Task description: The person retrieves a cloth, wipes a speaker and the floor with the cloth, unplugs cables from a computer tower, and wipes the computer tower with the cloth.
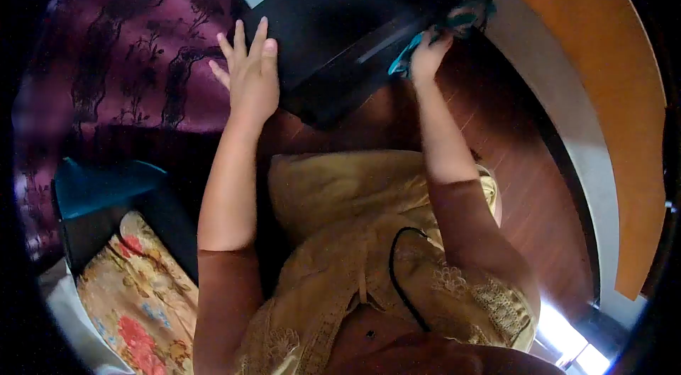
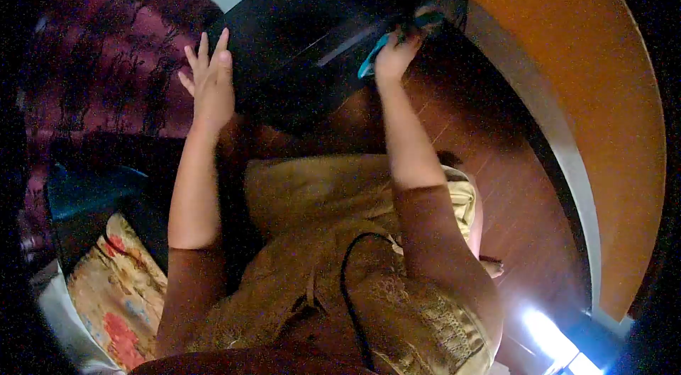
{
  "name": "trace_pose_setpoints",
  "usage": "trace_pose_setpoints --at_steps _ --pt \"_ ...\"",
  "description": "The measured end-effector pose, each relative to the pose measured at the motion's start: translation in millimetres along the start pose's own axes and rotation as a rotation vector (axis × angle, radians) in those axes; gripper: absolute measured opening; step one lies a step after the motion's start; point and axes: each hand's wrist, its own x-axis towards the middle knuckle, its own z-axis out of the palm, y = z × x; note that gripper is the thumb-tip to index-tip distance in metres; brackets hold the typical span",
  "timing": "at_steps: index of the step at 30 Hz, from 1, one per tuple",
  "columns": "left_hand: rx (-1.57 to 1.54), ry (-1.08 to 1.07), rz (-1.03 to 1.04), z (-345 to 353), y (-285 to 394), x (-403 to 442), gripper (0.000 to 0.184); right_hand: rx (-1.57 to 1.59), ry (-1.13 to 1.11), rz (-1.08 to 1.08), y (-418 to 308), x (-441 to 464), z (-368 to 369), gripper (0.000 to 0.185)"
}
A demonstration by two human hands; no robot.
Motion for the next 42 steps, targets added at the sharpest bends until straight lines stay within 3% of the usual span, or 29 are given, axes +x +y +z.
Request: trace_pose_setpoints --at_steps 4,6,8,10,12,15,16,18,20,22,24,26,28,30,35,38,42 --pt "0.037 0.019 0.004 2 0 0 0.053 -0.213 -0.03 -0.371 -21 -116 21 0.046" --pt "0.062 0.018 -0.011 -1 3 1 0.054 -0.182 -0.11 -0.26 -48 -180 29 0.045" --pt "0.118 -0.024 0.013 -3 4 1 0.054 -0.109 -0.337 -0.367 -88 -204 13 0.037" --pt "0.142 -0.032 0.009 -3 3 3 0.056 -0.046 -0.281 -0.392 -106 -188 17 0.03" --pt "0.125 -0.045 0.026 -2 0 2 0.056 -0.154 -0.026 -0.443 -110 -143 17 0.029" --pt "0.113 -0.035 0.041 -1 -1 6 0.056 -0.171 0.004 -0.289 -123 -89 9 0.025" --pt "0.096 -0.018 0.065 1 -3 6 0.055 -0.176 -0.005 -0.292 -123 -98 8 0.025" --pt "0.099 0.003 0.078 4 -5 4 0.055 -0.184 -0.085 -0.544 -126 -126 6 0.018" --pt "0.106 0.025 0.098 7 -7 8 0.055 -0.103 -0.15 -0.55 -127 -109 -4 0.015" --pt "0.083 0.077 0.132 8 -8 5 0.054 -0.139 -0.125 -0.272 -124 -83 -6 0.02" --pt "0.097 0.075 0.122 10 -9 3 0.054 -0.121 -0.107 -0.295 -121 -96 -7 0.023" --pt "0.111 0.091 0.125 11 -8 7 0.054 -0.159 -0.278 -0.565 -129 -125 -12 0.016" --pt "0.143 0.08 0.128 12 -10 7 0.052 -0.226 -0.251 -0.571 -124 -106 -11 0.016" --pt "0.115 0.1 0.126 13 -9 6 0.052 -0.085 -0.127 -0.293 -125 -75 -9 0.019" --pt "0.1 0.13 0.145 14 -11 5 0.051 -0.202 -0.295 -0.608 -139 -110 -12 0.012" --pt "0.071 0.167 0.154 18 -12 5 0.051 -0.069 -0.147 -0.354 -134 -90 -2 0.015" --pt "0.093 0.19 0.162 18 -10 6 0.052 -0.085 -0.355 -0.565 -148 -120 -5 0.016"
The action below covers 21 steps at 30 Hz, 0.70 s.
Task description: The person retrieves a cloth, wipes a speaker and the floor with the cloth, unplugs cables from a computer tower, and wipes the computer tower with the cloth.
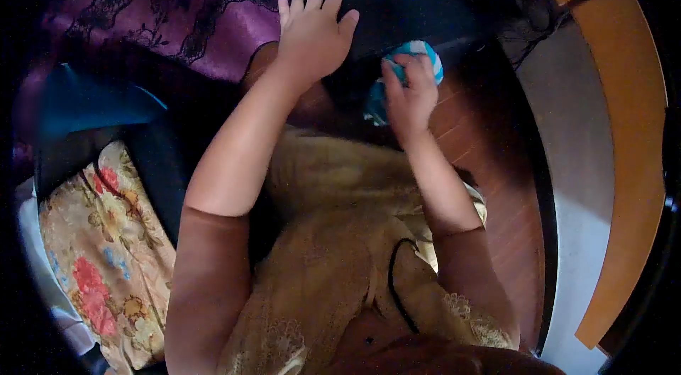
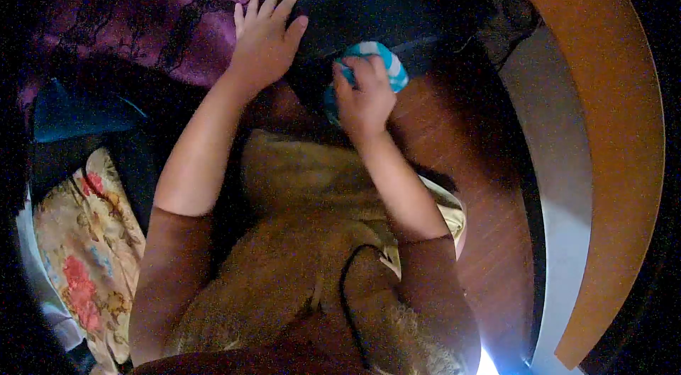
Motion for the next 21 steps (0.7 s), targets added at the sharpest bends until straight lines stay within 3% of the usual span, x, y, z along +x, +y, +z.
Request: trace_pose_setpoints --at_steps 2,4,5,6,7,8,10,11,12,14,15,16,18,21 --pt "0.014 -0.016 -0.002 1 -2 1 0.052 0.176 0.052 0.175 23 13 -10 0.014" --pt "-0.026 0.0 0.002 -1 2 0 0.052 0.403 0.205 0.508 35 42 -12 0.011" --pt "-0.024 0.005 -0.01 -1 2 -1 0.052 0.423 0.208 0.536 29 35 -12 0.01" --pt "-0.007 0.004 -0.015 0 3 -1 0.052 0.246 0.184 0.453 34 22 0 0.01" --pt "0.009 0.006 -0.018 2 2 1 0.052 -0.019 0.078 -0.023 30 5 8 0.013" --pt "0.008 0.012 -0.027 4 0 3 0.052 0.244 -0.068 0.287 -6 -13 15 0.017" --pt "0.047 0.01 -0.009 8 -5 4 0.051 0.266 -0.223 0.038 -27 -43 36 0.021" --pt "0.044 0.016 -0.015 9 -7 5 0.051 0.251 -0.372 0.094 -36 -51 41 0.023" --pt "0.05 0.012 -0.01 9 -8 6 0.052 0.249 -0.375 0.085 -36 -56 41 0.023" --pt "0.046 0.015 -0.006 8 -7 5 0.052 0.26 -0.795 0.24 -28 -72 40 0.032" --pt "0.063 -0.012 -0.015 6 -6 5 0.053 0.248 -0.629 0.185 -15 -92 42 0.032" --pt "0.083 -0.035 -0.025 4 -7 6 0.055 0.243 -0.625 0.173 -15 -93 30 0.032" --pt "0.04 0.005 -0.068 5 -4 9 0.057 0.25 -0.61 0.454 -11 -95 -11 0.032" --pt "-0.158 0.051 -0.191 4 -2 6 0.061 0.482 -0.535 0.532 -3 -104 -70 0.039"
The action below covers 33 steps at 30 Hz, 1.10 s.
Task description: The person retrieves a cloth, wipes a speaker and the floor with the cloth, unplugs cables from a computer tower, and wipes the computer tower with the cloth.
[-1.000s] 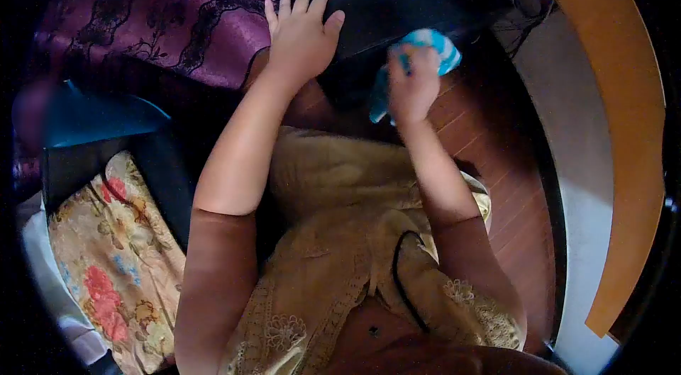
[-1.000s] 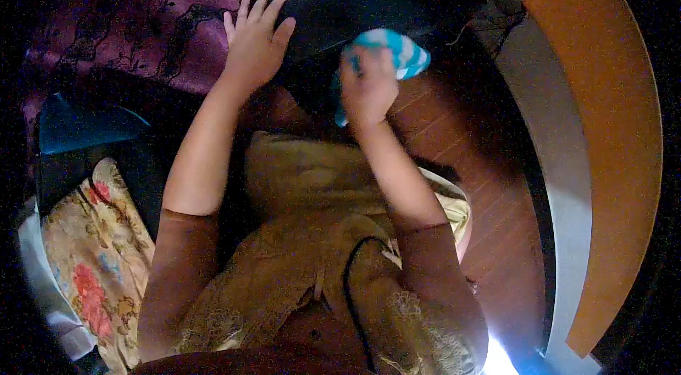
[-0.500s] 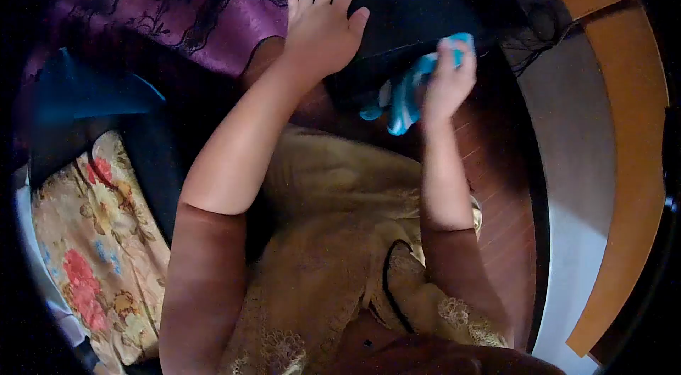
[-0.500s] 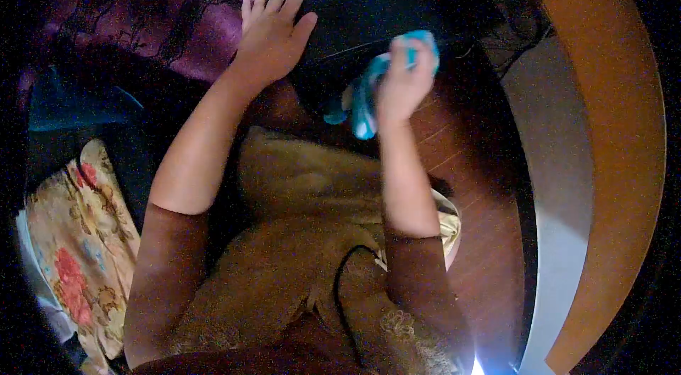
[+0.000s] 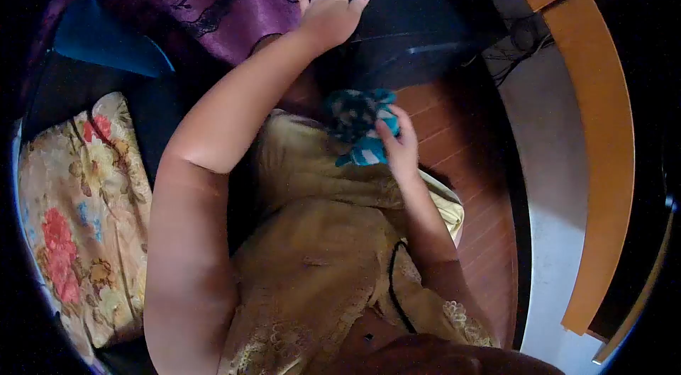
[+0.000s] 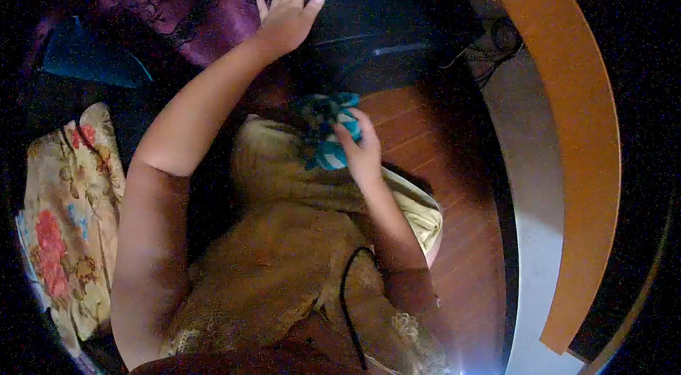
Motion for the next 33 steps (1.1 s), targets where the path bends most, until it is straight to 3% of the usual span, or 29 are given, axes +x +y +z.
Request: trace_pose_setpoints --at_steps 2,4,5,7,8,11,12,13,15,16,17,19,21,23,24,25,27,28,29,30,33 --pt "-0.248 -0.021 -0.163 -7 1 -4 0.062 0.466 -0.021 0.043 -2 -21 -27 0.048" --pt "-0.242 -0.015 -0.151 -13 -10 -5 0.061 0.949 0.045 0.154 10 -30 -51 0.055" --pt "-0.239 -0.008 -0.139 -17 -18 -9 0.06 1.185 0.017 0.373 27 -30 -71 0.046" --pt "-0.141 -0.013 -0.105 -26 -44 -6 0.06 1.291 0.091 0.786 86 -35 -101 0.038" --pt "-0.116 -0.014 -0.109 -29 -56 -2 0.06 1.283 0.175 0.839 94 -35 -109 0.04" --pt "-0.036 -0.024 -0.105 -54 -79 -9 0.06 1.218 -0.029 0.591 24 -32 -108 0.042" --pt "0.006 -0.046 -0.084 -63 -80 -8 0.059 1.308 -0.217 0.477 16 -29 -108 0.047" --pt "0.006 -0.049 -0.078 -75 -75 -10 0.059 1.432 -0.237 0.436 38 -22 -106 0.052" --pt "-0.018 -0.158 -0.126 -96 -67 -17 0.059 1.146 -0.071 0.654 46 -20 -106 0.054" --pt "-0.011 -0.153 -0.121 -98 -69 -21 0.057 1.121 -0.101 0.638 22 -18 -96 0.059" --pt "-0.011 -0.14 -0.134 -102 -73 -23 0.057 1.098 -0.201 0.441 5 -17 -92 0.071" --pt "0.018 -0.226 -0.085 -111 -76 -30 0.055 1.194 -0.521 0.327 -18 -11 -90 0.083" --pt "0.042 -0.195 -0.088 -112 -80 -38 0.053 1.494 -0.4 0.407 -16 2 -81 0.076" --pt "0.071 -0.27 -0.09 -108 -91 -42 0.05 1.036 -0.035 0.307 10 6 -92 0.064" --pt "0.03 -0.317 -0.128 -111 -92 -46 0.047 1.031 -0.013 0.301 -3 6 -93 0.054" --pt "0.026 -0.307 -0.138 -112 -91 -49 0.047 0.99 -0.07 0.155 -16 10 -93 0.05" --pt "-0.035 -0.545 -0.237 -112 -96 -54 0.044 0.815 0.188 0.05 -56 32 -90 0.045" --pt "-0.003 -0.484 -0.238 -103 -101 -61 0.04 0.657 0.234 -0.087 -82 42 -83 0.041" --pt "-0.01 -0.479 -0.24 -86 -112 -69 0.04 0.497 0.276 -0.225 -103 57 -75 0.038" --pt "-0.082 -0.496 -0.284 -69 -127 -76 0.041 0.489 0.263 -0.227 -115 79 -67 0.038" --pt "-0.093 -0.474 -0.294 -67 -122 -83 0.04 -0.242 0.131 -0.536 -139 141 -42 0.027"
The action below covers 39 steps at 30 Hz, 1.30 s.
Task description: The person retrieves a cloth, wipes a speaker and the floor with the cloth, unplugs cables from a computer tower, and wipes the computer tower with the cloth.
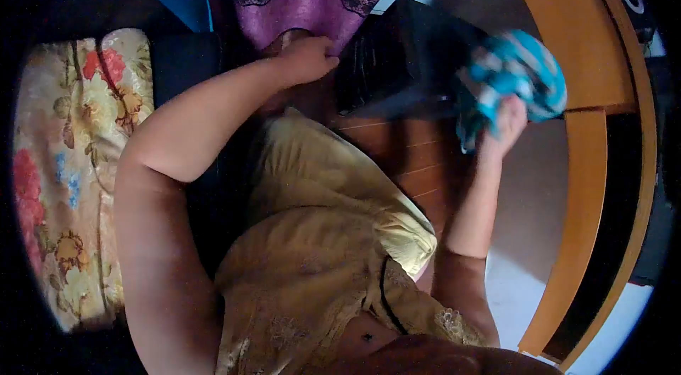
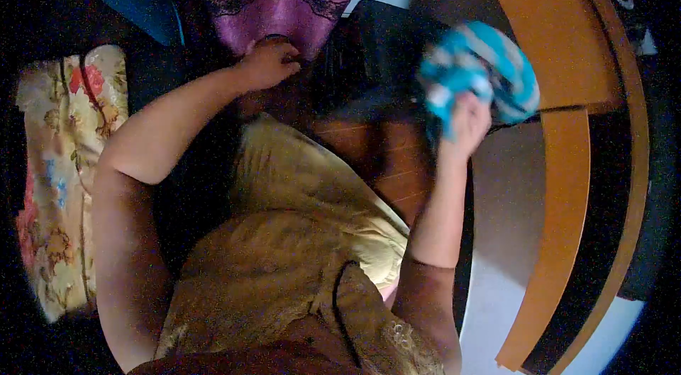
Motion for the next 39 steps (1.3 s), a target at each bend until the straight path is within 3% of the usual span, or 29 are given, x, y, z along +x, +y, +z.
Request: trace_pose_setpoints --at_steps 3,4,7,10,12,13,15,17,18,20,21,23,24,26,27,28,29,30,32,34,37,39 --pt "-0.059 -0.018 0.079 8 -2 2 0.038 -0.433 -0.3 -0.097 20 43 59 0.028" --pt "-0.116 -0.037 0.067 14 -1 2 0.036 -0.454 -0.348 -0.24 17 46 83 0.028" --pt "-0.175 -0.08 0.082 12 1 -3 0.033 -0.599 -0.388 -0.364 -18 41 110 0.027" --pt "-0.172 -0.093 0.149 14 5 -6 0.031 -0.564 -0.51 -0.377 -34 19 105 0.035" --pt "-0.164 -0.07 0.19 15 5 -4 0.03 -0.617 -0.701 -0.339 -57 -2 98 0.034" --pt "-0.124 -0.144 0.148 12 5 -5 0.031 -0.606 -0.681 -0.372 -65 -10 96 0.027" --pt "-0.081 -0.224 0.113 5 6 -5 0.033 -0.387 -0.64 -0.115 -67 -25 84 0.023" --pt "0.077 -0.693 0.121 -9 10 -5 0.037 -0.075 -0.605 0.256 -62 -37 64 0.023" --pt "0.086 -0.689 0.123 -9 10 -6 0.037 0.08 -0.597 0.457 -63 -41 51 0.024" --pt "0.16 -1.075 0.369 -5 14 -19 0.047 0.264 -0.377 0.492 -69 -53 32 0.025" --pt "0.168 -1.074 0.369 -5 20 -27 0.047 0.349 -0.258 0.481 -73 -59 29 0.026" --pt "-0.199 -1.273 0.706 -2 38 -45 0.052 0.409 -0.101 0.456 -81 -67 23 0.037" --pt "-0.19 -1.277 0.709 4 51 -55 0.052 0.412 -0.093 0.453 -84 -73 22 0.037" --pt "-0.527 -0.96 0.562 20 74 -67 0.05 0.31 -0.018 0.316 -89 -88 23 0.043" --pt "-0.518 -0.965 0.566 25 78 -68 0.05 0.322 -0.112 0.315 -104 -91 23 0.044" --pt "-0.63 -0.757 0.6 30 81 -68 0.046 0.282 -0.197 0.313 -111 -93 21 0.041" --pt "-0.734 -0.545 0.629 34 82 -68 0.043 0.102 -0.248 0.099 -110 -88 17 0.036" --pt "-0.728 -0.545 0.63 26 88 -70 0.043 -0.079 -0.296 -0.116 -109 -81 12 0.031" --pt "-0.759 -0.641 0.403 8 97 -71 0.041 -0.081 -0.197 -0.026 -123 -74 10 0.025" --pt "-0.745 -0.642 0.378 4 97 -77 0.04 0.195 -0.114 0.194 -129 -69 10 0.02" --pt "-0.654 -0.639 0.35 -16 100 -78 0.038 -0.15 -0.13 0.122 -129 -50 0 0.014" --pt "-0.571 -0.649 0.355 -40 108 -78 0.038 -0.436 -0.072 -0.037 -117 -30 -5 0.014"
